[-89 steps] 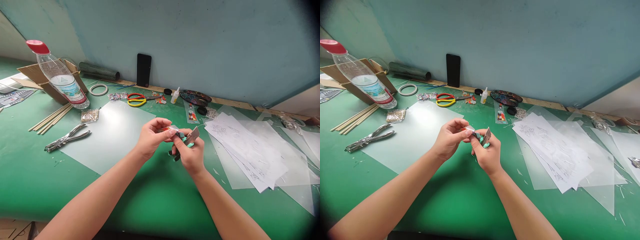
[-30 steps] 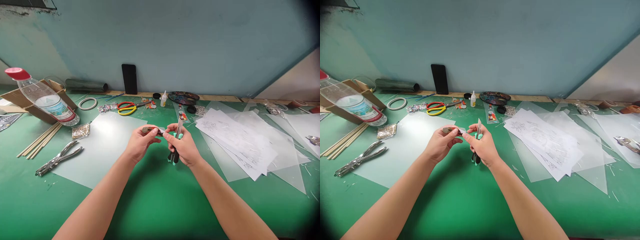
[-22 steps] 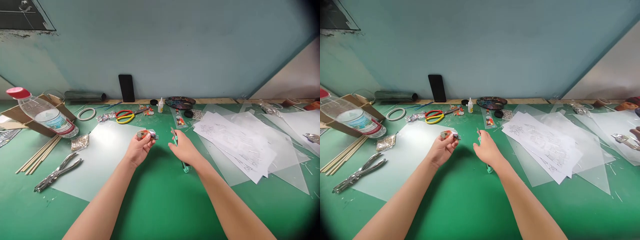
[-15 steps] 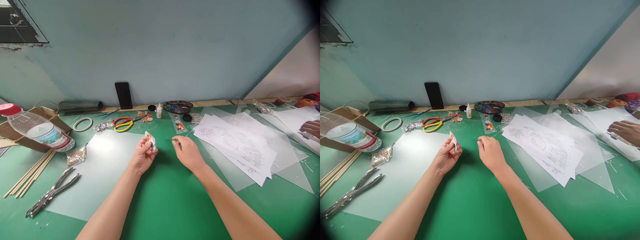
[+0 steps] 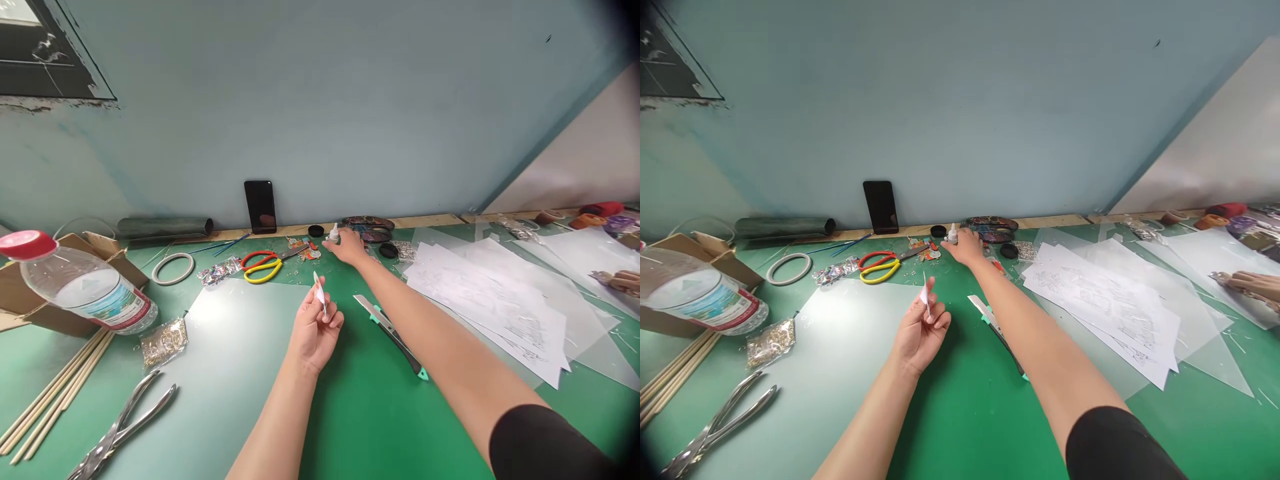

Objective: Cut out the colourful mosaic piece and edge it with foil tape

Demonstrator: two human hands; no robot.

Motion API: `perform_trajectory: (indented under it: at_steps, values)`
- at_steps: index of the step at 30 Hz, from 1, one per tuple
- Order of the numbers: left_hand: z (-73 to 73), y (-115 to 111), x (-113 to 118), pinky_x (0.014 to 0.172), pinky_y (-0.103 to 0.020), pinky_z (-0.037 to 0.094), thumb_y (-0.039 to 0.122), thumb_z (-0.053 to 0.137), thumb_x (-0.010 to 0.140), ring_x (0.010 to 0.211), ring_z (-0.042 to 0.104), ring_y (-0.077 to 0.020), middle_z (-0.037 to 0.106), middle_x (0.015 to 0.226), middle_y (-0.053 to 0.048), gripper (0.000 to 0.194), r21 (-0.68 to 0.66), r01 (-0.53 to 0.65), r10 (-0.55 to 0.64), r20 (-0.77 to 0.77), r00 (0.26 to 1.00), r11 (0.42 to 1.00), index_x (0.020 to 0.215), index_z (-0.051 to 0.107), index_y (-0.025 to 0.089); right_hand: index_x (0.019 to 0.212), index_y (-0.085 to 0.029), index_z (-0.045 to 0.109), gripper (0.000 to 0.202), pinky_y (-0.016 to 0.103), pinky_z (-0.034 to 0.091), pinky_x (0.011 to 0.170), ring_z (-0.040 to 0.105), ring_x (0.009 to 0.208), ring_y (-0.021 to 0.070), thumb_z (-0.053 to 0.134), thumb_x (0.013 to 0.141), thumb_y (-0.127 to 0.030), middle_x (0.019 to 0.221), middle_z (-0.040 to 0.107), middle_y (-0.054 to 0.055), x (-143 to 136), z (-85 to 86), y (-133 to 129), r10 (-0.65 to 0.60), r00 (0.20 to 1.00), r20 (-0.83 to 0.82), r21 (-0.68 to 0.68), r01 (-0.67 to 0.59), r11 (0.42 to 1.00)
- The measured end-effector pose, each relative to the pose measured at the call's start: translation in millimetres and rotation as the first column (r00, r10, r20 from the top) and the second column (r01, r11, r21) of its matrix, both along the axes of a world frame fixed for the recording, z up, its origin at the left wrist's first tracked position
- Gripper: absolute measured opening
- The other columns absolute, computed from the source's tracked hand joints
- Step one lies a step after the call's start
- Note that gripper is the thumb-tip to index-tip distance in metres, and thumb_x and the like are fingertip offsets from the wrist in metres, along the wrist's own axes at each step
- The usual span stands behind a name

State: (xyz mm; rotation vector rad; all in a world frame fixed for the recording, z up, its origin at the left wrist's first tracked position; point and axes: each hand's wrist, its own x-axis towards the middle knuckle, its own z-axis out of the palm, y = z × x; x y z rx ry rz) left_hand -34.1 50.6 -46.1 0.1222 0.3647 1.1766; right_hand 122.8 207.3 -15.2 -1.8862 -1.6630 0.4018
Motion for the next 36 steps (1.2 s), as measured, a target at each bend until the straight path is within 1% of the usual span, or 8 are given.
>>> perform_trajectory:
  at_steps: [3,7,10,13,19,23,27,36]
  values:
    - [-0.7,1.7,-1.5,0.051,-0.019,0.036,0.02,0.089,0.075,0.052,0.038,-0.0031,0.054,0.074,0.006,0.039,0.0,-0.01,0.01,0.018,1.0,1.0,0.109,0.07,0.019,0.11,-0.013,0.068,0.028,0.046,0.045,0.103,0.064,0.117,0.0358,0.066,0.093,-0.034,0.116,0.073,0.021,-5.9,1.0,-17.4,0.032,0.999,-0.034,0.003,-0.032,0.999]
    - [-0.2,3.9,-1.5,0.051,-0.019,0.036,0.017,0.087,0.077,0.051,0.037,-0.0029,0.053,0.074,0.006,0.038,-0.006,-0.025,0.025,0.037,0.999,1.0,0.111,0.07,0.019,0.129,-0.019,0.058,0.042,0.036,0.055,0.082,0.069,0.094,0.0237,0.049,0.102,-0.05,0.105,0.072,0.009,2.5,8.2,-98.7,0.126,0.978,-0.164,0.042,-0.12,0.992]
    - [1.0,3.2,0.6,0.05,-0.018,0.036,0.016,0.087,0.076,0.049,0.036,-0.0023,0.052,0.071,0.006,0.037,-0.012,-0.02,0.02,0.029,0.999,1.0,0.109,0.07,0.018,0.14,-0.026,0.047,0.058,0.032,0.054,0.058,0.06,0.061,0.0152,0.059,0.095,-0.061,0.09,0.063,0.001,10.2,10.3,-162.5,0.249,0.781,-0.573,0.121,-0.221,0.968]
    - [0.9,0.3,3.8,0.049,-0.017,0.036,0.019,0.09,0.074,0.047,0.036,-0.0014,0.051,0.069,0.007,0.039,0.009,0.012,-0.011,-0.026,1.0,1.0,0.108,0.07,0.016,0.123,-0.03,0.049,0.057,0.025,0.04,0.042,0.046,0.05,0.0104,0.078,0.083,-0.059,0.08,0.059,-0.004,17.8,4.2,-197.1,0.228,0.641,-0.733,0.211,-0.105,0.972]
    - [-3.1,-3.4,8.7,0.052,-0.021,0.043,0.033,0.093,0.072,0.049,0.049,-0.0041,0.058,0.071,0.006,0.047,0.092,0.036,-0.01,-0.26,0.965,0.995,0.106,0.065,0.016,0.097,-0.024,0.062,0.042,0.023,0.029,0.041,0.037,0.044,0.0064,0.09,0.074,-0.045,0.063,0.049,-0.007,34.7,-5.6,-192.9,0.17,0.473,-0.864,0.227,0.066,0.972]
    - [-5.9,-3.7,9.6,0.054,-0.022,0.046,0.034,0.094,0.07,0.049,0.053,-0.0052,0.063,0.072,0.004,0.048,0.113,0.097,-0.052,-0.349,0.936,0.989,0.101,0.062,0.016,0.095,-0.023,0.066,0.046,0.024,0.032,0.042,0.04,0.05,0.0083,0.09,0.07,-0.053,0.064,0.049,-0.005,35.4,-4.4,-189.3,0.119,0.399,-0.909,0.173,0.103,0.979]
    - [-7.0,-5.1,10.4,0.05,-0.022,0.045,0.035,0.089,0.074,0.047,0.054,-0.0069,0.067,0.07,0.001,0.042,0.108,0.192,-0.122,-0.461,0.879,0.975,0.099,0.063,0.015,0.094,-0.023,0.067,0.047,0.024,0.034,0.042,0.043,0.05,0.01,0.081,0.077,-0.064,0.062,0.048,-0.004,29.0,-3.4,-195.3,0.152,0.456,-0.877,0.238,0.137,0.962]
    - [-2.1,-6.2,9.7,0.047,-0.018,0.041,0.025,0.079,0.081,0.045,0.05,-0.0042,0.065,0.069,0.001,0.028,0.104,0.301,-0.204,-0.528,0.825,0.948,0.106,0.072,0.013,0.089,-0.02,0.067,0.047,0.024,0.035,0.039,0.044,0.046,0.0096,0.078,0.08,-0.065,0.06,0.049,-0.004,30.1,-7.6,-195.7,0.095,0.603,-0.792,0.249,0.178,0.952]
